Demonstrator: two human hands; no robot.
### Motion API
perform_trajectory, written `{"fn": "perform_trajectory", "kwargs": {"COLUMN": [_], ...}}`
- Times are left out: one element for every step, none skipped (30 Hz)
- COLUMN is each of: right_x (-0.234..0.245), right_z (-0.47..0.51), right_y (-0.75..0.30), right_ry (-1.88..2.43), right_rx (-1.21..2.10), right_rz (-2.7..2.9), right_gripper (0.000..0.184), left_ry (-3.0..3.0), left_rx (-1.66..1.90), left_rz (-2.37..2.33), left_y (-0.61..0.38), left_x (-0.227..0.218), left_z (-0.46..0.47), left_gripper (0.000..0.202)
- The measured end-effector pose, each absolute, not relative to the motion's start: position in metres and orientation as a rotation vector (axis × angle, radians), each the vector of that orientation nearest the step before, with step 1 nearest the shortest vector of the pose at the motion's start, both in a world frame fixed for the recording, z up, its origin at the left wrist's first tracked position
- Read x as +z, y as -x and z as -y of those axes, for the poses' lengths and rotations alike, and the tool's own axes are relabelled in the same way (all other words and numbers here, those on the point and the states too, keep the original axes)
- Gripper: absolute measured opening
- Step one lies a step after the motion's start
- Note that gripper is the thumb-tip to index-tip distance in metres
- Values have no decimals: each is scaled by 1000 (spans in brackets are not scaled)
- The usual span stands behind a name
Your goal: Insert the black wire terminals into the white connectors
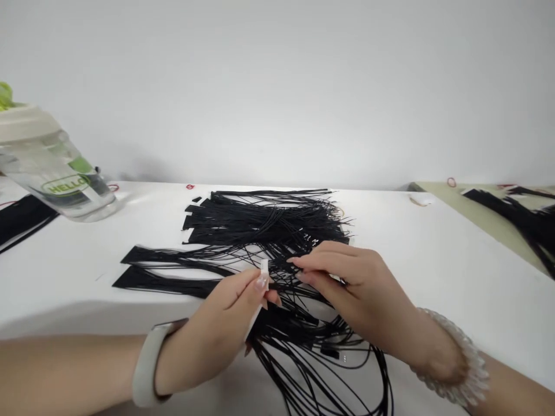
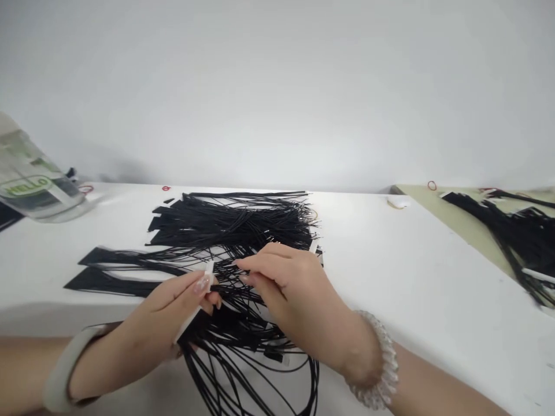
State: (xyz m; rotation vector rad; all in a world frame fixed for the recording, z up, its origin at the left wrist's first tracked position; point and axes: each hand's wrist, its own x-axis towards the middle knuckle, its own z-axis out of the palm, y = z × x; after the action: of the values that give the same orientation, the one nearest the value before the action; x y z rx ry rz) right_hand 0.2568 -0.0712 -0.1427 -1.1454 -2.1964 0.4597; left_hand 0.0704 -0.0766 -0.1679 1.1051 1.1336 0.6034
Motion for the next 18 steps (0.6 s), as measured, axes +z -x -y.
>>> {"fn": "perform_trajectory", "kwargs": {"right_x": [-146,-149,-152,-154,-156,-158,-158,-159,-159,-159,-159,-159,-159,-159,-159,-158,-158,-158], "right_z": [72,73,74,75,76,77,77,78,78,78,78,78,78,79,79,79,79,79], "right_y": [-256,-255,-254,-253,-251,-250,-248,-247,-246,-245,-244,-243,-243,-243,-243,-243,-244,-244], "right_ry": [1151,1156,1154,1149,1141,1134,1136,1140,1144,1144,1139,1130,1119,1106,1094,1083,1074,1068], "right_rx": [420,383,349,318,289,263,240,220,203,187,171,157,144,138,135,133,133,131], "right_rz": [2161,2129,2101,2079,2063,2054,2049,2046,2048,2052,2055,2059,2065,2073,2084,2094,2104,2110], "right_gripper": [16,14,12,11,10,10,10,10,9,9,8,7,7,7,8,9,9,9], "left_ry": [-1151,-1206,-1259,-1310,-1350,-1370,-1374,-1372,-1376,-1390,-1414,-1447,-1481,-1507,-1523,-1530,-1529,-1523], "left_rx": [606,619,628,635,634,624,611,600,593,596,602,613,622,625,624,624,625,626], "left_rz": [-1139,-1151,-1163,-1170,-1168,-1162,-1153,-1138,-1123,-1113,-1104,-1098,-1092,-1090,-1090,-1095,-1101,-1106], "left_y": [-69,-68,-67,-66,-66,-65,-65,-65,-65,-65,-65,-65,-65,-66,-66,-66,-66,-66], "left_x": [-170,-171,-173,-174,-175,-176,-176,-177,-176,-176,-176,-175,-175,-175,-175,-175,-175,-175], "left_z": [76,75,75,74,74,73,73,73,73,73,73,73,73,73,73,73,73,74], "left_gripper": [38,38,37,36,35,35,35,35,35,35,34,34,33,33,33,33,33,33]}}
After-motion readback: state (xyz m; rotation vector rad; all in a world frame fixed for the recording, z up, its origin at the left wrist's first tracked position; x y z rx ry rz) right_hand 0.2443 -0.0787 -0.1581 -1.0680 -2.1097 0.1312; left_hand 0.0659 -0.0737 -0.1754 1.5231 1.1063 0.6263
